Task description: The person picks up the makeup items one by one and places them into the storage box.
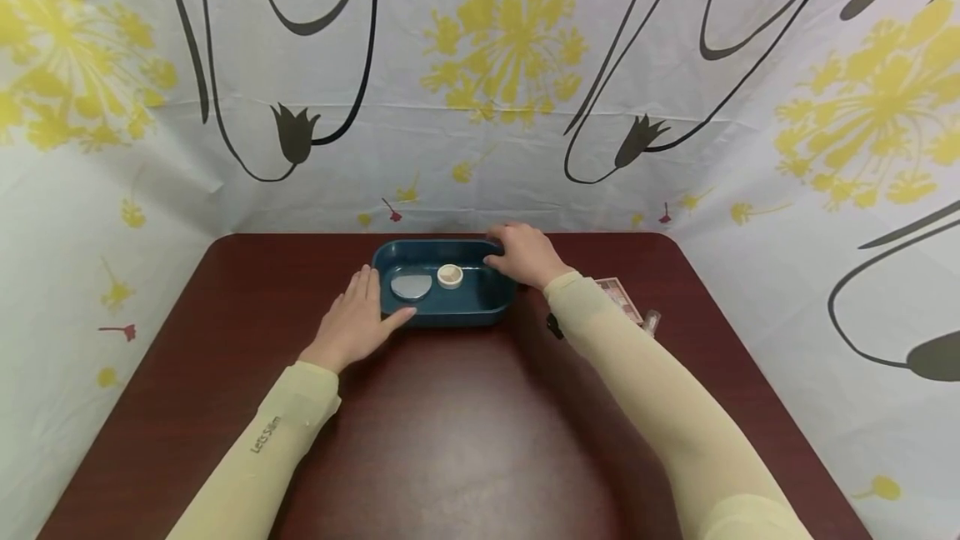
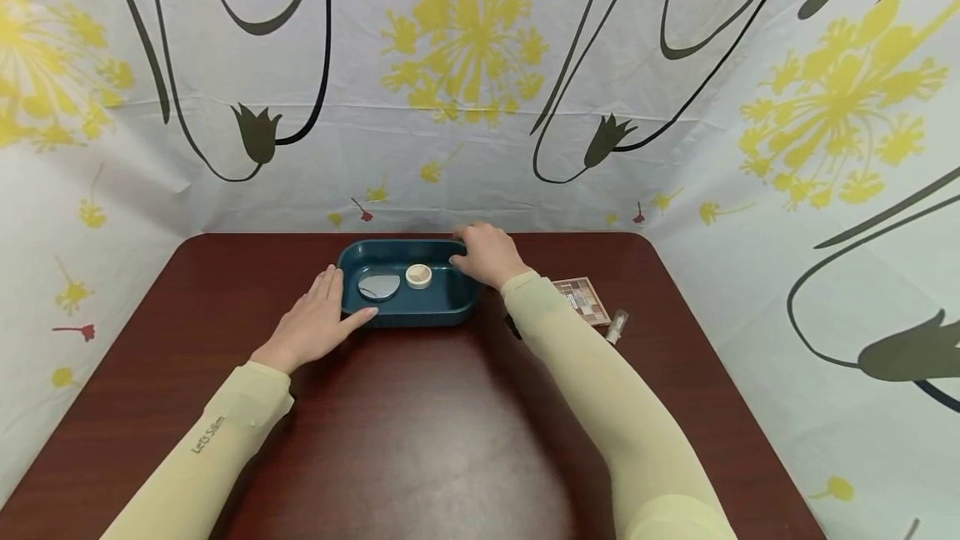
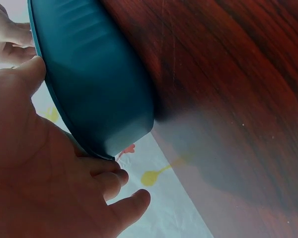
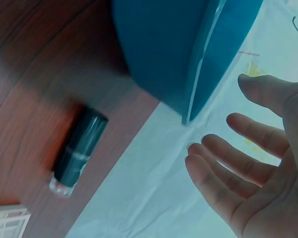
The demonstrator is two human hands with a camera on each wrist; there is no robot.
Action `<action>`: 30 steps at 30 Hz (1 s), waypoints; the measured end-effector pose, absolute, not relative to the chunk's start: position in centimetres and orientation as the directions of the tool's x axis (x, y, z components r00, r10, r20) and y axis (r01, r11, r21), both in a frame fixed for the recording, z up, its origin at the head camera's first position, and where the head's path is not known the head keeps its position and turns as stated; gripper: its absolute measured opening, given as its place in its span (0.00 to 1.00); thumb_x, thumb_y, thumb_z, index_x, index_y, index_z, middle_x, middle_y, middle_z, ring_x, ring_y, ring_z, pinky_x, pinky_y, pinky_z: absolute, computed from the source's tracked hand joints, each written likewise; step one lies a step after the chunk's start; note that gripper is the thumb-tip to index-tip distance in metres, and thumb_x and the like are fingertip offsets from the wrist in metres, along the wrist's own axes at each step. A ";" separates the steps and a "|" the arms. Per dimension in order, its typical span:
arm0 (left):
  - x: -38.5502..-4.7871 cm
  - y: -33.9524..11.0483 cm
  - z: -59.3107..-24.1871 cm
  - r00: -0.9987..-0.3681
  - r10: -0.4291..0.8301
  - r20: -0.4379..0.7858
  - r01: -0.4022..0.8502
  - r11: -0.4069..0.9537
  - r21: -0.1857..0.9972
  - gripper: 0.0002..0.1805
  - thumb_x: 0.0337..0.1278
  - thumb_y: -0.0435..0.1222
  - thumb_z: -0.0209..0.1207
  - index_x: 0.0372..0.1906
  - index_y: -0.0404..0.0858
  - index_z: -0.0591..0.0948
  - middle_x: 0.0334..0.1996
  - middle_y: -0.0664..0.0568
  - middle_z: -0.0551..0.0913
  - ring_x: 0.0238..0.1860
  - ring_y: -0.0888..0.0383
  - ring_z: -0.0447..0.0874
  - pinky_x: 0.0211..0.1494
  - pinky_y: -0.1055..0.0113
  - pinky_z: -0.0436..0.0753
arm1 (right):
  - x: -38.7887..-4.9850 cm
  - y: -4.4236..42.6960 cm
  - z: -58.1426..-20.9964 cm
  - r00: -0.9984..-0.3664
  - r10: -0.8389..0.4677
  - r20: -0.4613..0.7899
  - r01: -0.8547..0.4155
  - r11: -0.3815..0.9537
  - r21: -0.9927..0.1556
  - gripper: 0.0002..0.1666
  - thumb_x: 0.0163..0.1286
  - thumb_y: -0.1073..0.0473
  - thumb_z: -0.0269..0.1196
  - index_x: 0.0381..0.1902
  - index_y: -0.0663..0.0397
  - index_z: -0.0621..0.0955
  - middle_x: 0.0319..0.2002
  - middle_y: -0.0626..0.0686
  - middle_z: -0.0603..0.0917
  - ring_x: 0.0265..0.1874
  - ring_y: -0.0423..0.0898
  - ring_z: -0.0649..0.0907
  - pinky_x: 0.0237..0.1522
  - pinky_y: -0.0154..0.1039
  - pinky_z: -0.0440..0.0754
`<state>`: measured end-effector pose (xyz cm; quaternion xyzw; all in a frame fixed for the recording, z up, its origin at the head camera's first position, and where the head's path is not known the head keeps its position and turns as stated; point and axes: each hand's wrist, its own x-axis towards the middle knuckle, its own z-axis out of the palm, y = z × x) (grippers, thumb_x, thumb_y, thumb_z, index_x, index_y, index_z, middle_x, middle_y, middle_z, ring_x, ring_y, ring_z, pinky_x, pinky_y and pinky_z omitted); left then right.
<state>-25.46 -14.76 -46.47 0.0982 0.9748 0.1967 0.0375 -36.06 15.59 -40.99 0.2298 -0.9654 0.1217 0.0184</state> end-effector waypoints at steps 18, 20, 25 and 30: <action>-25.5 -14.8 -46.4 -0.976 0.214 -0.036 0.184 0.904 0.385 0.61 0.63 0.71 0.47 0.79 0.28 0.43 0.79 0.34 0.41 0.79 0.37 0.40 0.75 0.40 0.52 | -34.8 22.0 -42.1 -0.932 -0.354 0.078 -0.362 0.896 -0.256 0.29 0.68 0.47 0.69 0.63 0.53 0.80 0.57 0.60 0.79 0.50 0.57 0.81 0.51 0.57 0.80; -25.5 -14.7 -46.5 -0.976 0.214 -0.037 0.184 0.904 0.385 0.61 0.63 0.71 0.46 0.79 0.28 0.42 0.79 0.33 0.41 0.79 0.37 0.40 0.75 0.40 0.52 | -34.6 22.7 -42.2 -0.936 -0.344 0.073 -0.351 0.902 -0.252 0.29 0.68 0.47 0.69 0.63 0.53 0.80 0.56 0.60 0.79 0.49 0.57 0.81 0.50 0.57 0.80; -25.5 -14.7 -46.5 -0.977 0.211 -0.036 0.181 0.904 0.387 0.61 0.63 0.72 0.46 0.79 0.28 0.42 0.79 0.33 0.41 0.79 0.37 0.40 0.75 0.40 0.52 | -34.0 24.5 -42.6 -0.947 -0.318 0.049 -0.320 0.913 -0.253 0.30 0.68 0.49 0.69 0.64 0.55 0.79 0.57 0.62 0.78 0.48 0.58 0.81 0.50 0.57 0.81; -25.5 -14.7 -46.5 -0.977 0.209 -0.036 0.180 0.905 0.386 0.61 0.63 0.72 0.46 0.79 0.28 0.42 0.79 0.33 0.40 0.79 0.37 0.39 0.75 0.40 0.52 | -33.6 26.1 -43.0 -0.960 -0.279 0.008 -0.272 0.930 -0.247 0.32 0.68 0.49 0.68 0.65 0.56 0.77 0.58 0.63 0.77 0.47 0.58 0.81 0.49 0.57 0.80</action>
